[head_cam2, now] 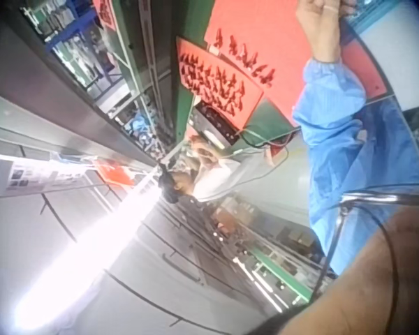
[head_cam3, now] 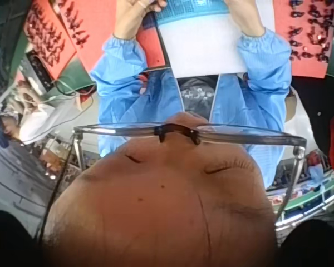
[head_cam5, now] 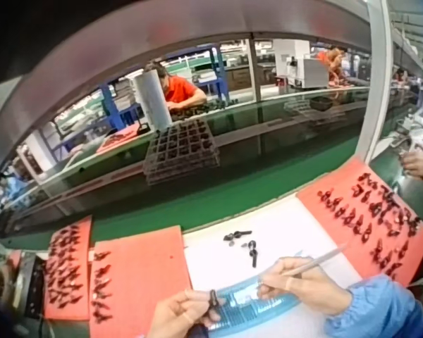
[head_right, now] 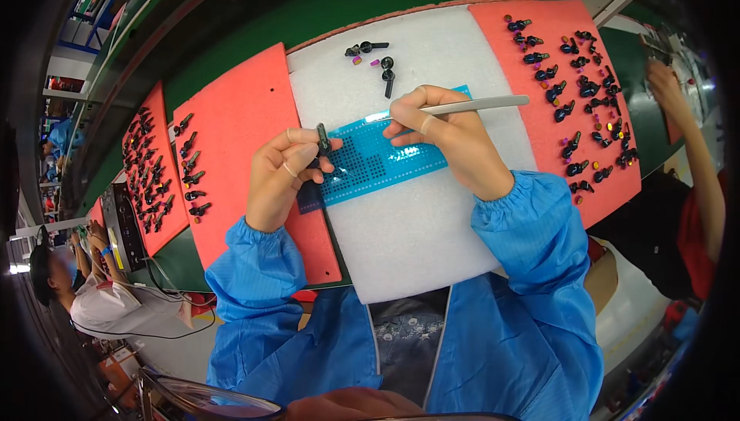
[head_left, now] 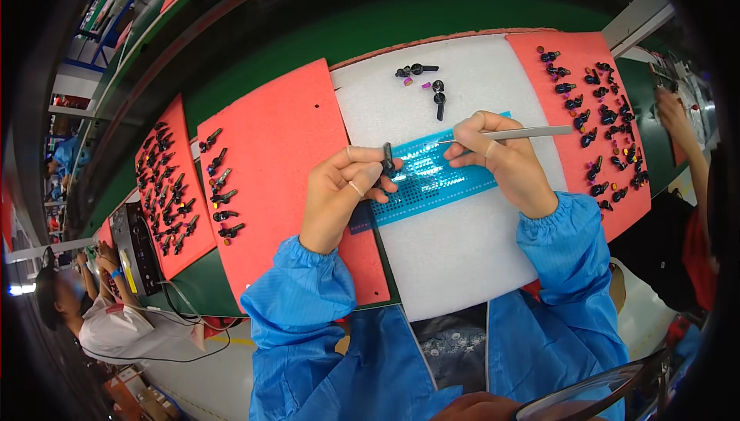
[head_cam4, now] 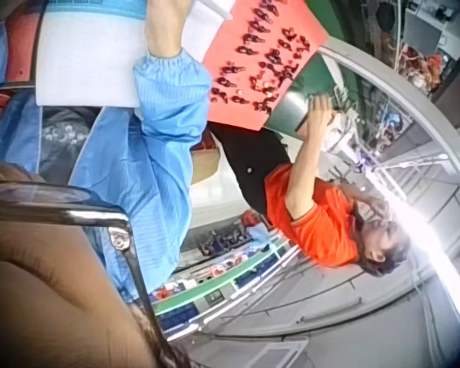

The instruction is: Manually assemble small electronic components into a tray using tweezers.

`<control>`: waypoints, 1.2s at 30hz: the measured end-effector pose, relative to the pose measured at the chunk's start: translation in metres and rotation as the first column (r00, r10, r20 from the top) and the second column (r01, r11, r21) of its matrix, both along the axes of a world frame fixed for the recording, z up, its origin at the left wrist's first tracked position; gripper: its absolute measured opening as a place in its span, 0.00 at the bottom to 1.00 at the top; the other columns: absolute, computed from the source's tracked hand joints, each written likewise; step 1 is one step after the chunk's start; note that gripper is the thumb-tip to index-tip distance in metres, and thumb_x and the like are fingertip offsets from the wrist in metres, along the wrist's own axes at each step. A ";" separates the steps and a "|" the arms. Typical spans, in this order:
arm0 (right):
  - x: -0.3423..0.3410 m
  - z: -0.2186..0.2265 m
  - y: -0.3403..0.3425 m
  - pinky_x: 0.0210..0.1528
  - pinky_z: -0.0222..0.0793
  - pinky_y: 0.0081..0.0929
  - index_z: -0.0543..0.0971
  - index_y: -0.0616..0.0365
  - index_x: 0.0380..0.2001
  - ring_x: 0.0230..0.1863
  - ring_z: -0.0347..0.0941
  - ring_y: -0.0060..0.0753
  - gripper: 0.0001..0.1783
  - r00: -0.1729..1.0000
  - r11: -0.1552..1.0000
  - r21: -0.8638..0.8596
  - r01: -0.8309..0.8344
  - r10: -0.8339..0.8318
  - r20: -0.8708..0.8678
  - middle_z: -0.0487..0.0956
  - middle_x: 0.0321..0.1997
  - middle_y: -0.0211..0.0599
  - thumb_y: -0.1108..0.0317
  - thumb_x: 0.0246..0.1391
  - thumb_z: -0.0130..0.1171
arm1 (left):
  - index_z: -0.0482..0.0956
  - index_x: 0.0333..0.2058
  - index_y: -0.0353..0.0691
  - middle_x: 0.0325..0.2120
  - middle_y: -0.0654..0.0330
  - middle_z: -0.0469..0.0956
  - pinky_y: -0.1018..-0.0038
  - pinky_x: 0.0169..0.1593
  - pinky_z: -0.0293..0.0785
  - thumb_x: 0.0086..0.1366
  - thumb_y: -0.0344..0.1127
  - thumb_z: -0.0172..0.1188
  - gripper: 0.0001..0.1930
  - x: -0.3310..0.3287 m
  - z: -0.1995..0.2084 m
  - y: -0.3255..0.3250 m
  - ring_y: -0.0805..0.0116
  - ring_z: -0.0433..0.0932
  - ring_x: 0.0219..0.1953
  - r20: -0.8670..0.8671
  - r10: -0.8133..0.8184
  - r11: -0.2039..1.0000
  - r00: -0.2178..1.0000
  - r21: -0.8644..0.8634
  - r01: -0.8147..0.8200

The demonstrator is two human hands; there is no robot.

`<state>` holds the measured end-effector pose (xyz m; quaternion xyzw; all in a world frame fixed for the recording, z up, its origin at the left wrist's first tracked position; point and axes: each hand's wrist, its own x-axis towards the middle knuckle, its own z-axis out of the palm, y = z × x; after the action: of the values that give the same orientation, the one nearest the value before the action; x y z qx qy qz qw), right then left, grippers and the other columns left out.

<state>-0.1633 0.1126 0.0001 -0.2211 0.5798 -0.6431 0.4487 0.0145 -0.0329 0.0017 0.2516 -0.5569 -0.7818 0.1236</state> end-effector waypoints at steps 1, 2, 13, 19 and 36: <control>0.001 0.001 0.000 0.35 0.73 0.22 0.74 0.60 0.26 0.32 0.74 0.27 0.08 1.000 1.000 -0.017 0.007 -0.007 -0.006 0.75 0.27 0.35 0.66 0.53 0.55 | 0.73 0.44 0.30 0.36 0.52 0.77 0.79 0.35 0.75 0.62 0.28 0.50 0.12 0.000 0.001 0.001 0.72 0.76 0.32 0.020 0.002 1.000 1.000 -0.022 -0.001; 0.002 0.002 0.000 0.35 0.73 0.22 0.73 0.59 0.25 0.32 0.74 0.27 0.08 1.000 0.999 -0.035 0.014 -0.014 -0.011 0.75 0.26 0.35 0.66 0.53 0.55 | 0.73 0.43 0.30 0.37 0.52 0.77 0.80 0.36 0.75 0.63 0.29 0.49 0.12 0.000 0.001 0.002 0.73 0.77 0.32 0.040 0.003 0.999 0.999 -0.045 -0.002; 0.006 0.009 0.001 0.37 0.73 0.23 0.71 0.59 0.24 0.32 0.75 0.27 0.09 0.986 0.997 -0.082 -0.013 -0.001 -0.167 0.75 0.26 0.36 0.66 0.54 0.54 | 0.74 0.43 0.29 0.36 0.51 0.77 0.78 0.40 0.78 0.63 0.30 0.52 0.12 -0.002 -0.002 0.005 0.67 0.79 0.36 0.030 0.027 1.000 0.999 -0.008 -0.027; 0.008 0.006 0.003 0.39 0.74 0.26 0.71 0.61 0.25 0.34 0.76 0.31 0.08 0.965 0.985 -0.172 -0.032 -0.014 -0.263 0.75 0.27 0.39 0.69 0.54 0.53 | 0.72 0.45 0.29 0.36 0.50 0.76 0.77 0.40 0.78 0.60 0.26 0.54 0.14 -0.003 -0.005 0.007 0.66 0.79 0.35 -0.056 0.028 0.996 0.998 -0.088 -0.032; 0.015 0.005 0.005 0.46 0.74 0.37 0.69 0.63 0.28 0.46 0.74 0.45 0.06 0.938 0.943 -0.277 -0.183 0.083 -0.335 0.75 0.33 0.46 0.72 0.55 0.52 | 0.72 0.45 0.27 0.35 0.48 0.76 0.77 0.40 0.78 0.58 0.23 0.56 0.15 -0.004 0.003 0.014 0.65 0.79 0.36 0.013 -0.009 0.989 1.000 -0.150 0.011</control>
<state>-0.1479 0.1172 0.0054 -0.4275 0.5224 -0.6481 0.3526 0.0107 -0.0191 0.0047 0.2435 -0.6163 -0.7367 0.1347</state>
